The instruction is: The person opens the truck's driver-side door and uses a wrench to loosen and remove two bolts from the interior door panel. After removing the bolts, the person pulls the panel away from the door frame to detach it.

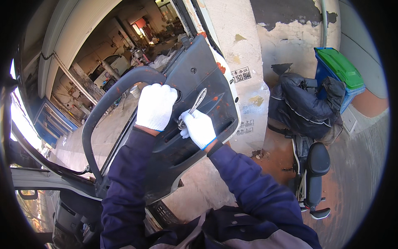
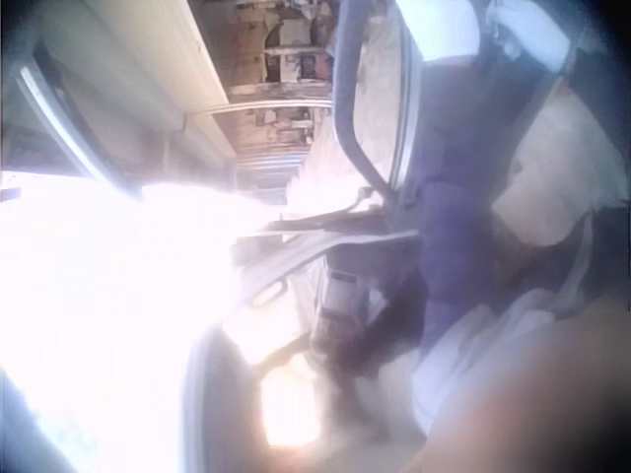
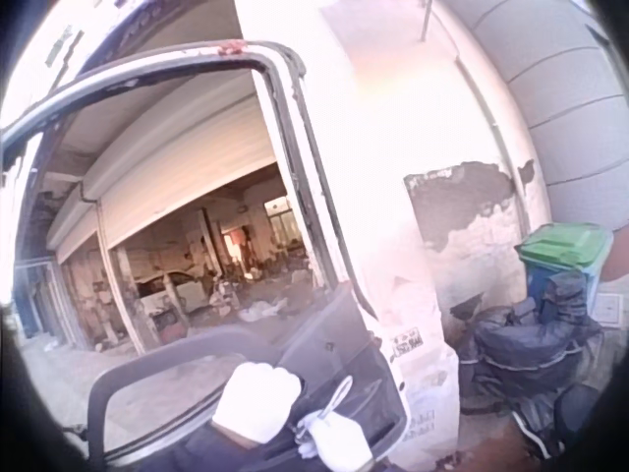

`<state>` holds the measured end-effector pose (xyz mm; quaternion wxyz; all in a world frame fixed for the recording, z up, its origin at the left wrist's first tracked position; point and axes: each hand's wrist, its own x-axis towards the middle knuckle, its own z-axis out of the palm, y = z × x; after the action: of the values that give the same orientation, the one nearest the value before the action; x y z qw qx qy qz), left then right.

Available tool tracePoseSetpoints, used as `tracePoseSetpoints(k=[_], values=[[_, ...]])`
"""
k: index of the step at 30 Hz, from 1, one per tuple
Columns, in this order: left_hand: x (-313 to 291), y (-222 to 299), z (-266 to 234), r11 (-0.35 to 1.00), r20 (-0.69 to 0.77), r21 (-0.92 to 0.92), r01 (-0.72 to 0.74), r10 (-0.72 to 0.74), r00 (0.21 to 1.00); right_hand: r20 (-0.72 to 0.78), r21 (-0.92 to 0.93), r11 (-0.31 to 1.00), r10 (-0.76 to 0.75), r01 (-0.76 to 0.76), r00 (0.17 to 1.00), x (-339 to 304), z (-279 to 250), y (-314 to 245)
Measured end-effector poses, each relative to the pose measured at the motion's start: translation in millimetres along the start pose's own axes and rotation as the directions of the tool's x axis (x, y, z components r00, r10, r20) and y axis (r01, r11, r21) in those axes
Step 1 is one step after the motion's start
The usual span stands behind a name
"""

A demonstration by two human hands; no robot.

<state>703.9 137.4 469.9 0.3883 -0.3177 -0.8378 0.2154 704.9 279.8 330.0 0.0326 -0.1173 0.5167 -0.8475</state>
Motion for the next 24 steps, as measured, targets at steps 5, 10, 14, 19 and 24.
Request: tracePoseSetpoints(k=[5, 10, 14, 19, 24], values=[[-1.9, -1.2, -2.7, 0.998, -0.02, -0.053, -0.033, 0.032, 0.999, -0.004, 0.018, 0.999, 0.027, -0.027, 1.0, 1.7, -1.6, -2.9], [-0.5, 1.3, 0.1, 0.998, 0.016, -0.047, 0.052, -0.051, 0.999, -0.006, -0.021, 1.0, -0.001, 0.001, 1.0, 2.7, -2.2, -1.9], [0.1, 0.6, 0.4, 0.994, 0.006, -0.091, 0.057, -0.057, 0.998, -0.007, -0.038, 0.999, 0.02, -0.02, 1.0, 5.4, -3.7, -1.8], [-1.3, -2.0, -5.2, 0.997, 0.081, -0.071, 0.005, 0.001, 0.997, -0.014, -0.031, 0.999, 0.033, -0.034, 0.999, 6.3, -2.4, -3.1], [0.3, -0.8, -3.8, 0.996, 0.056, -0.083, 0.04, -0.035, 0.998, -0.029, -0.049, 0.998, 0.029, -0.03, 0.999, 5.7, -1.1, -3.7]])
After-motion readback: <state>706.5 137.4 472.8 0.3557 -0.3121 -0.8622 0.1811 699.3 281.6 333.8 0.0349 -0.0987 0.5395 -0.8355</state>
